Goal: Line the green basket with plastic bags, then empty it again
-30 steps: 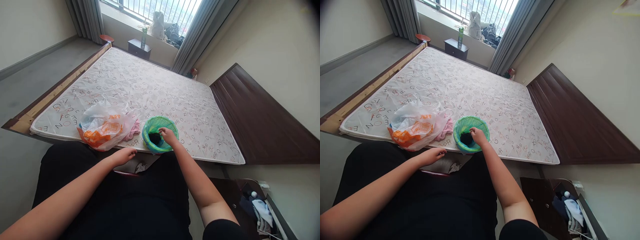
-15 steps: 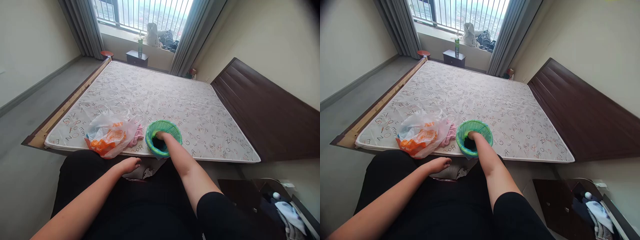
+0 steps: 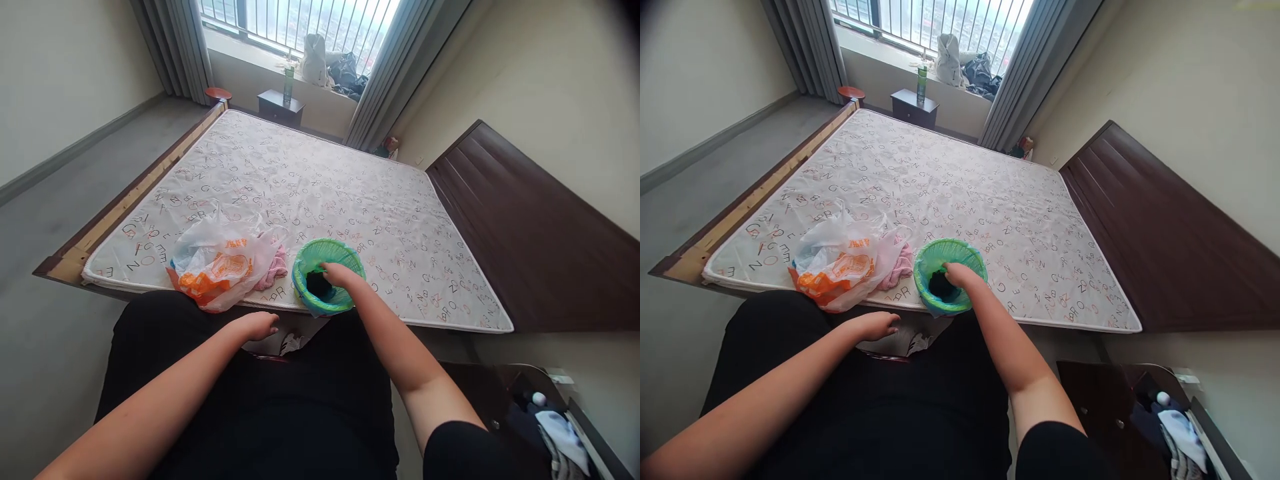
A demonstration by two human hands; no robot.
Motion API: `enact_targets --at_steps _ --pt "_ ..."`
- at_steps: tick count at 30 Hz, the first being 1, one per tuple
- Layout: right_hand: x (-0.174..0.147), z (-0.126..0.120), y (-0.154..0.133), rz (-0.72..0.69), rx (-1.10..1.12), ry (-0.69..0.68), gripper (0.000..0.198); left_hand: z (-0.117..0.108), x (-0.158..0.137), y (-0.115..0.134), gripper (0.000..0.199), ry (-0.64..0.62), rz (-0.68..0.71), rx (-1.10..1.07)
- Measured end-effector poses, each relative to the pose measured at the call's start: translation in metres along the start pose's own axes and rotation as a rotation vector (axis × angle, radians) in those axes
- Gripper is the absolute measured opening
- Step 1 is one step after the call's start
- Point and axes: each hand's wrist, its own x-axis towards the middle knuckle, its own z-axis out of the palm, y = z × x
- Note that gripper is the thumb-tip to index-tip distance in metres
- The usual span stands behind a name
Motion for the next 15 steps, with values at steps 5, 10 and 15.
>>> enact_targets --at_steps 5,10,15 --pt "-0.091 0.005 0.013 -0.17 0.404 0.204 0.031 0.005 0.007 0.004 0.033 0.101 0.051 -0.146" --pt "-0.162 0.069 -0.021 0.088 1.081 0.197 0.022 0.004 0.003 0.033 0.039 0.207 0.077 -0.427" --pt "-0.159 0.127 -0.075 0.52 1.61 0.071 0.026 0.023 -0.021 0.077 0.058 0.343 -0.193 -1.052"
